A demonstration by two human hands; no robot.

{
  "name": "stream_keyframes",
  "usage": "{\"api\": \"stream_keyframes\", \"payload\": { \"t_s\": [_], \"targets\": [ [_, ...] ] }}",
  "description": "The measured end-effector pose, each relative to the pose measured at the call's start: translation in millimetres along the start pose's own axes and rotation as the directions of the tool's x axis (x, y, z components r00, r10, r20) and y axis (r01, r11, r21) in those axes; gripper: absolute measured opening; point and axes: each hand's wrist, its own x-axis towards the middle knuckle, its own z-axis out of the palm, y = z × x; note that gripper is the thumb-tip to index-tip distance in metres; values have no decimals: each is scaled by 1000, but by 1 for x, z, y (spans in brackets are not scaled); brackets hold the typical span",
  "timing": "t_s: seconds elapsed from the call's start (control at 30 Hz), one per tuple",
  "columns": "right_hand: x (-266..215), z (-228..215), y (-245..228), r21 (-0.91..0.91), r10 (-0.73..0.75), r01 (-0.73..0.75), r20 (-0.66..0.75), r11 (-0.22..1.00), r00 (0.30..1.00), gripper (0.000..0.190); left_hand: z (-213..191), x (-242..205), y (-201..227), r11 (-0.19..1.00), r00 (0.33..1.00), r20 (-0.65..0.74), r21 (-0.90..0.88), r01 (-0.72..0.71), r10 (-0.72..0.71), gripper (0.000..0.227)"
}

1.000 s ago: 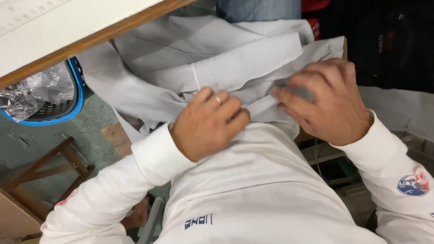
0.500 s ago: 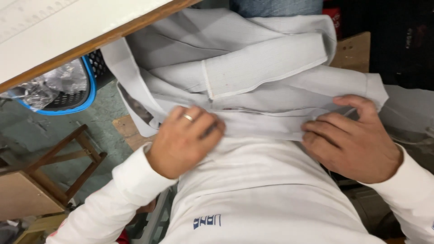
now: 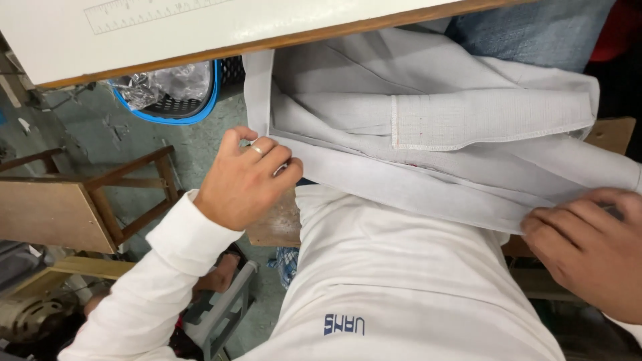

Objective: Trimming loose threads from a grey fabric garment component using thread nippers and then folding the piece for inspection.

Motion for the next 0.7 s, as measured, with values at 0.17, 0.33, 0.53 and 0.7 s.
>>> {"api": "stream_keyframes", "payload": {
  "t_s": [0.17,0.33,0.53,0.7],
  "targets": [
    [-9,5,9,-5,-29,31,213,1000,977,22,12,-33,14,997,992,126,-76,21,-11,39],
    [5,2,-1,177,75,-116,225,977,971,46,35,-58,35,994,984,159,-58,94,-83,37],
    [71,-7,-12,184,156,-153,2,971,988,30,52,-54,43,643,759,374,-403,651,-534,41],
    [81,18,-24,22,358,-366,165,930,919,44,80,-40,26,733,773,313,-261,629,-552,51]
  ]
}}
